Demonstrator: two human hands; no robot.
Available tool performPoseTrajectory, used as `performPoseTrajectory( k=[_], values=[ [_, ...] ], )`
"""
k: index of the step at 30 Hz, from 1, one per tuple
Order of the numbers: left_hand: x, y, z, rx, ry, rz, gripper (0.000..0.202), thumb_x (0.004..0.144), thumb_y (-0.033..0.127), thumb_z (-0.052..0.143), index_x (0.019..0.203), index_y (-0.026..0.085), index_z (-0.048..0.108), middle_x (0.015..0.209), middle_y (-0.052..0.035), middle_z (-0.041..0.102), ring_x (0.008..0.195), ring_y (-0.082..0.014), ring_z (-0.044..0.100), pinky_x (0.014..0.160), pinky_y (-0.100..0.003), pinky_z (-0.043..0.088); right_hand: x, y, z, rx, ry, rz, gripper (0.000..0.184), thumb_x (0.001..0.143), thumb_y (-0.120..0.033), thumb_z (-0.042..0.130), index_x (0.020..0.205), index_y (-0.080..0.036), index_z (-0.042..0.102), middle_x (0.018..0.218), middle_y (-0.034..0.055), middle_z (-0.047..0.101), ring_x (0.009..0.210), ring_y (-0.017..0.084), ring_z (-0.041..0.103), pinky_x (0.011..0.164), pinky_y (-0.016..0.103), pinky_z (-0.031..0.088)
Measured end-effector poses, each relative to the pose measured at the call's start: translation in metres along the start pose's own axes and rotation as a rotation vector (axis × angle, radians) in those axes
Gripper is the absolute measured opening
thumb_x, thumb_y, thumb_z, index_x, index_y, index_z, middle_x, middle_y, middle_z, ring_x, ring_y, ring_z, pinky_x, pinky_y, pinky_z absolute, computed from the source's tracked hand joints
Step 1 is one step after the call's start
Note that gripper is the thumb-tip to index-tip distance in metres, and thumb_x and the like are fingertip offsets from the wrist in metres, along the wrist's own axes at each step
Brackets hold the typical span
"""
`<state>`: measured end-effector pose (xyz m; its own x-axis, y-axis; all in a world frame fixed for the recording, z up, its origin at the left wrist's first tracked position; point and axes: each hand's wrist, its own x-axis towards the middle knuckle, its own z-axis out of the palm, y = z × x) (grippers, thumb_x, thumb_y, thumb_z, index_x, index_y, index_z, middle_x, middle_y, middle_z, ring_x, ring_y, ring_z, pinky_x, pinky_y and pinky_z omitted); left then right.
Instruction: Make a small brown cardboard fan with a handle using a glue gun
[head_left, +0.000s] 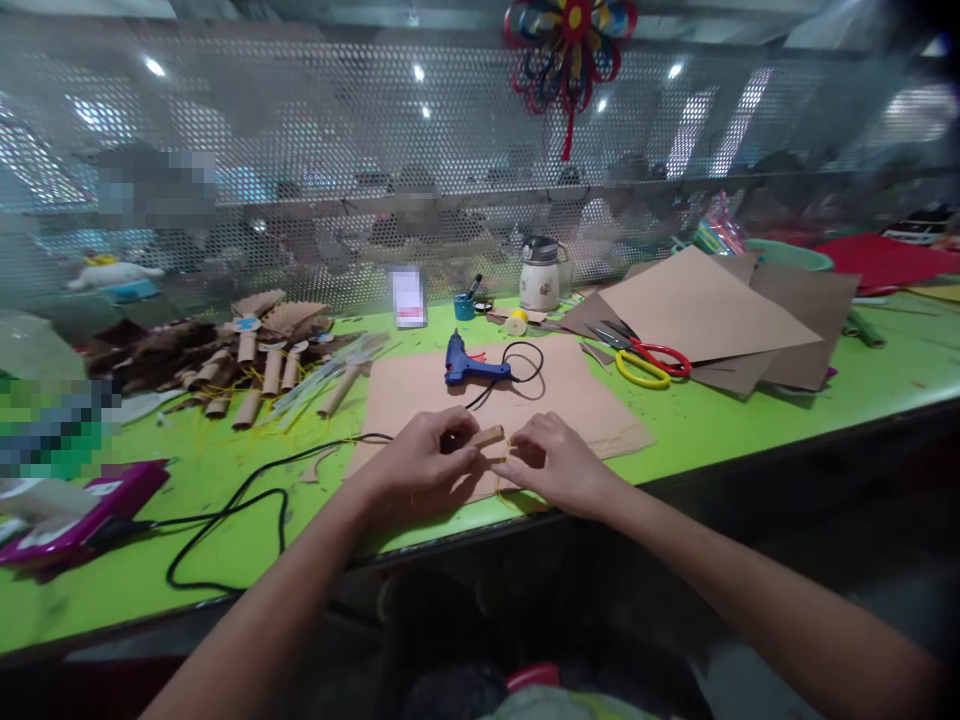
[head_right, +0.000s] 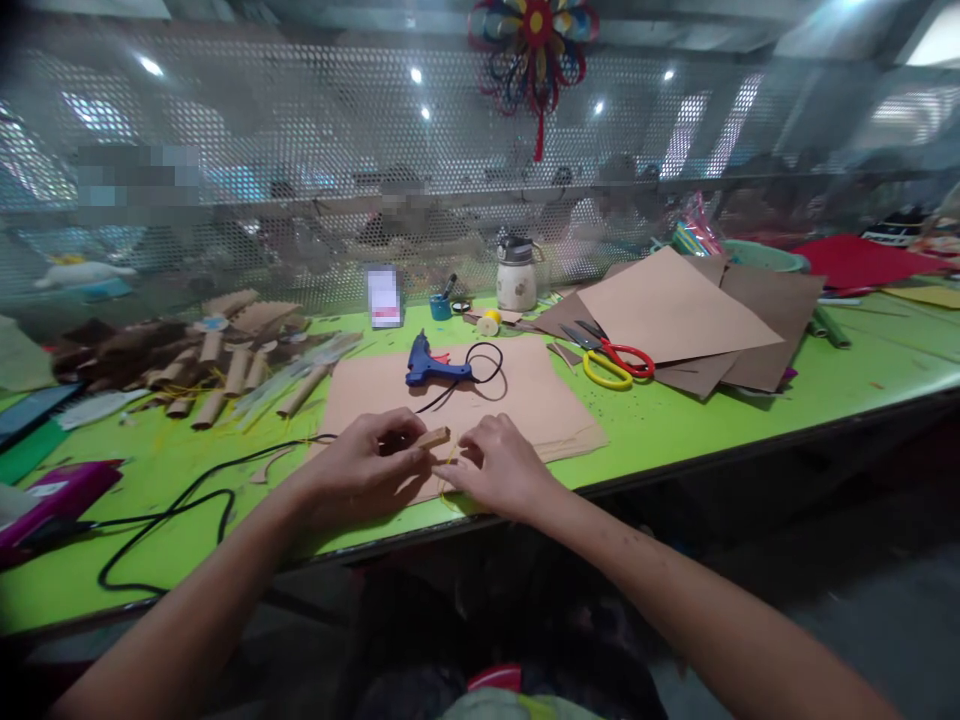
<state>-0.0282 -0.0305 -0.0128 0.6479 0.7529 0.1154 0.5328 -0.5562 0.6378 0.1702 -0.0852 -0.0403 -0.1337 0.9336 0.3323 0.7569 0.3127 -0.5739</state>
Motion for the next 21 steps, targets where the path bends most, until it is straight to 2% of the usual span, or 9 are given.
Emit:
performPoseTrajectory(
  k=[2,5,7,10,12,14,16,18,21],
  values=[
    [-0.001,0.001,0.0,0.0,-0.007,-0.009,0.016,0.081,0.031,0.054,0.079,0.016,0.06,0.066,0.0016,0.054,0.061,-0.0114,0.045,0.053,-0.024,0.031,0.003,0.0,0.006,0.027,0.017,0.052,0.012,0.075,-0.024,0.068,0.067,-0.017,0.064,0.072,0.0053,0.06,0.081,0.021,0.054,0.072,0.033,0.045],
    [-0.002,0.001,0.001,-0.006,0.006,-0.021,0.019,0.083,0.033,0.052,0.076,0.016,0.059,0.062,0.0024,0.051,0.058,-0.0108,0.043,0.051,-0.024,0.029,0.005,0.003,0.003,0.125,0.034,0.144,0.014,0.069,-0.006,0.06,0.061,-0.017,0.061,0.071,0.0038,0.06,0.074,0.018,0.055,0.069,0.031,0.045],
    [-0.002,0.002,0.001,-0.004,0.004,-0.013,0.019,0.082,0.033,0.053,0.077,0.016,0.059,0.062,0.0024,0.052,0.057,-0.0109,0.043,0.051,-0.024,0.029,0.004,0.006,-0.004,0.295,-0.008,0.256,0.013,0.067,-0.006,0.058,0.06,-0.017,0.058,0.07,0.0031,0.061,0.067,0.016,0.056,0.065,0.03,0.046],
    [-0.001,0.002,0.0,0.018,-0.018,0.026,0.016,0.08,0.031,0.055,0.08,0.016,0.061,0.066,0.0011,0.056,0.06,-0.0117,0.045,0.054,-0.024,0.032,0.002,0.009,-0.016,0.76,-0.089,0.442,0.011,0.07,-0.014,0.06,0.062,-0.017,0.053,0.074,0.0046,0.067,0.063,0.015,0.061,0.064,0.031,0.048],
    [0.0,0.002,-0.001,0.034,-0.012,0.042,0.017,0.081,0.031,0.053,0.082,0.016,0.062,0.068,0.0006,0.058,0.062,-0.0121,0.046,0.055,-0.024,0.033,0.001,0.009,-0.02,1.05,-0.121,0.501,0.013,0.072,-0.019,0.063,0.066,-0.017,0.051,0.075,0.0052,0.069,0.065,0.015,0.064,0.068,0.032,0.05],
    [0.0,0.002,-0.002,0.042,0.0,0.045,0.019,0.083,0.032,0.052,0.082,0.016,0.061,0.067,0.0011,0.057,0.061,-0.0119,0.046,0.055,-0.024,0.033,0.001,0.007,-0.02,1.227,-0.175,0.511,0.014,0.072,-0.021,0.064,0.072,-0.018,0.051,0.068,0.0034,0.069,0.063,0.016,0.064,0.068,0.033,0.051],
    [0.0,0.002,-0.001,0.042,-0.001,0.04,0.019,0.083,0.033,0.052,0.081,0.016,0.06,0.066,0.0016,0.055,0.06,-0.0117,0.046,0.054,-0.023,0.034,0.001,0.006,-0.02,1.309,-0.249,0.483,0.015,0.073,-0.021,0.064,0.083,-0.018,0.052,0.059,0.0001,0.066,0.053,0.013,0.06,0.063,0.031,0.05],
    [-0.001,0.001,0.0,0.037,0.002,0.028,0.018,0.083,0.033,0.052,0.082,0.017,0.06,0.066,0.0017,0.055,0.06,-0.0117,0.047,0.054,-0.023,0.034,0.001,0.006,-0.023,1.315,-0.322,0.455,0.024,0.076,-0.021,0.062,0.099,-0.017,0.053,0.054,-0.0037,0.062,0.041,0.008,0.049,0.057,0.027,0.047],
    [-0.002,0.0,0.001,0.025,0.021,0.005,0.02,0.084,0.036,0.052,0.082,0.017,0.059,0.065,0.002,0.055,0.059,-0.0116,0.047,0.053,-0.023,0.033,0.0,0.011,-0.037,1.178,-0.396,0.441,0.035,0.08,-0.022,0.061,0.113,-0.015,0.052,0.05,-0.0063,0.058,0.036,0.004,0.034,0.048,0.021,0.039]
  ],
)
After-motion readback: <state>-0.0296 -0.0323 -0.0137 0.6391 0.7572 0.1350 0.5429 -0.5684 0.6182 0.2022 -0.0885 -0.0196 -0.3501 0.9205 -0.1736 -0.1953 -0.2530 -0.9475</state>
